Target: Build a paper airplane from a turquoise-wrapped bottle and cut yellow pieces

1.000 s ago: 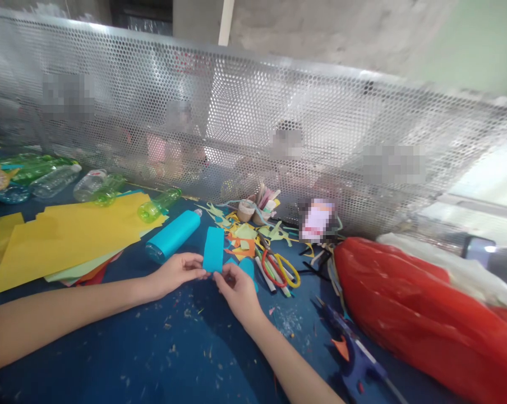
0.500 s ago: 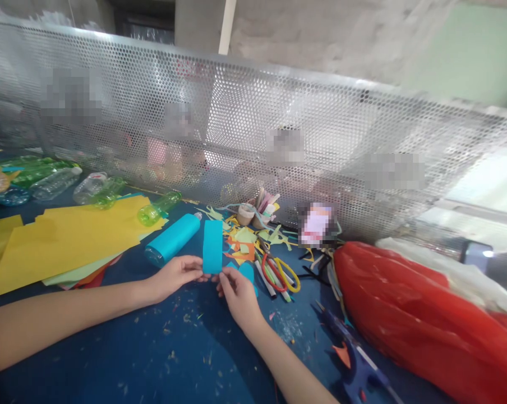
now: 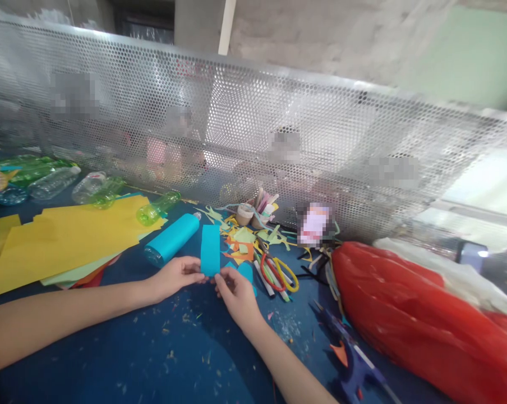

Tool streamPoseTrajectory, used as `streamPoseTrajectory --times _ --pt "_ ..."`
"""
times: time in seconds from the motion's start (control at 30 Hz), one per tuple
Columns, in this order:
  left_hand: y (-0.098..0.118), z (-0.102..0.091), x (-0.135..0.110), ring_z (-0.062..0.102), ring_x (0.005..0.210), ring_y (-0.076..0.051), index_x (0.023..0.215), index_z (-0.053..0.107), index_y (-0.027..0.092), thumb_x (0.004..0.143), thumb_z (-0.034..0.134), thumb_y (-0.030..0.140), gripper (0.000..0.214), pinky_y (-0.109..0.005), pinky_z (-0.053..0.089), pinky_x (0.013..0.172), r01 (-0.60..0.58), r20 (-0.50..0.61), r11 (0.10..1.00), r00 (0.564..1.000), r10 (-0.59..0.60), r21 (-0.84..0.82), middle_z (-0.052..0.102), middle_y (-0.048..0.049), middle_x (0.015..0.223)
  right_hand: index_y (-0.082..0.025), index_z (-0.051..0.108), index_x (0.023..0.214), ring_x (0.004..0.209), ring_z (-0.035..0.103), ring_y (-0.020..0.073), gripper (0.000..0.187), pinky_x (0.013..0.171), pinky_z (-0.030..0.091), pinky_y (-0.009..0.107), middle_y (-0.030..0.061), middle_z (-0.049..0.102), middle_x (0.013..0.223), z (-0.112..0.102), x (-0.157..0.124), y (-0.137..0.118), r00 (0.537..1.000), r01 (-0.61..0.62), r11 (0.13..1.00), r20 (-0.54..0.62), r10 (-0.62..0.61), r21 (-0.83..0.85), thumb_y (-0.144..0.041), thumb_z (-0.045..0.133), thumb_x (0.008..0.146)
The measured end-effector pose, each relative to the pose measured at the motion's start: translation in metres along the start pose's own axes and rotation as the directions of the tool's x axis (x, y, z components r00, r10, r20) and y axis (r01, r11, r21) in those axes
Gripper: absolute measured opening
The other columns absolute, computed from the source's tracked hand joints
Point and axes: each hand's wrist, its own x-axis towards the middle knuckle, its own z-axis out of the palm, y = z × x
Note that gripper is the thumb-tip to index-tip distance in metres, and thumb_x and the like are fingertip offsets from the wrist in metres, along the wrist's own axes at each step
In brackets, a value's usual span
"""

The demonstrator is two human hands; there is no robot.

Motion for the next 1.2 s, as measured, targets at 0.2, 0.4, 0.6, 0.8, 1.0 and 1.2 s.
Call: streamPoseTrajectory --times 0.2,0.4,0.6,0.8,1.0,1.2 --pt "0.0061 0.002 -0.0029 0.063 0.079 -0.019 0.07 0.054 0.015 0.07 0.065 0.027 0.017 -0.032 0.046 0.077 0.021 -0.021 0.999 1.0 -0.02 0.042 0.062 -0.0003 0.069 -0.021 0.048 0.068 0.049 0.049 0.0116 0.03 0.05 0.043 0.024 -0.0029 0.052 0.057 0.0004 -0.0015 -0.0003 1.0 0.019 0.998 -0.02 -0.021 -0.067 -0.048 0.057 0.078" --pt "0.0065 0.002 -0.0018 0.062 0.08 -0.018 0.078 0.059 0.014 0.076 0.058 0.025 0.012 -0.033 0.046 0.08 -0.02 0.0 0.999 1.0 0.02 0.049 0.065 -0.0041 0.078 -0.02 0.054 0.083 0.054 0.054 0.0143 0.03 0.054 0.046 0.027 0.0011 0.058 0.066 0.0 0.0007 0.0053 0.998 0.061 0.995 0.001 -0.061 -0.085 -0.049 0.047 0.084" --pt "0.0041 0.0002 -0.001 0.061 0.082 -0.018 0.086 0.063 0.014 0.077 0.058 0.025 0.016 -0.033 0.046 0.081 -0.045 0.026 0.999 0.999 0.044 0.02 0.067 -0.0056 0.085 -0.02 0.056 0.084 0.056 0.054 0.014 0.032 0.056 0.046 0.026 0.0014 0.058 0.068 -0.0007 0.0013 0.0049 0.997 0.08 0.994 0.022 -0.078 -0.072 -0.049 0.043 0.086" --pt "0.0051 -0.0001 -0.0016 0.062 0.083 -0.018 0.089 0.065 0.014 0.078 0.058 0.026 0.017 -0.032 0.047 0.079 -0.064 0.033 0.998 0.997 0.064 0.011 0.068 -0.0058 0.085 -0.02 0.056 0.083 0.055 0.054 0.0139 0.032 0.055 0.047 0.027 0.001 0.058 0.067 -0.0013 0.001 0.0014 0.999 0.047 0.998 -0.019 -0.048 -0.05 -0.051 0.048 0.083" --pt "0.0094 0.0016 -0.0034 0.063 0.084 -0.02 0.093 0.065 0.013 0.076 0.063 0.029 0.024 -0.033 0.047 0.08 -0.051 0.054 0.998 0.997 0.053 -0.031 0.069 -0.0071 0.089 -0.02 0.056 0.079 0.054 0.054 0.014 0.036 0.055 0.048 0.027 0.0003 0.057 0.065 -0.0013 0.0017 -0.0026 0.999 0.046 0.998 -0.026 -0.047 -0.049 -0.055 0.048 0.082" --pt "0.0098 0.0021 -0.0035 0.062 0.093 -0.023 0.093 0.065 0.012 0.071 0.068 0.031 0.029 -0.038 0.045 0.088 -0.066 0.074 0.997 0.995 0.068 -0.026 0.069 -0.0091 0.098 -0.021 0.053 0.081 0.057 0.055 0.0146 0.032 0.055 0.048 0.027 0.0012 0.059 0.067 0.0014 -0.0011 -0.0015 0.999 0.043 0.997 0.005 -0.043 -0.065 -0.052 0.048 0.083"
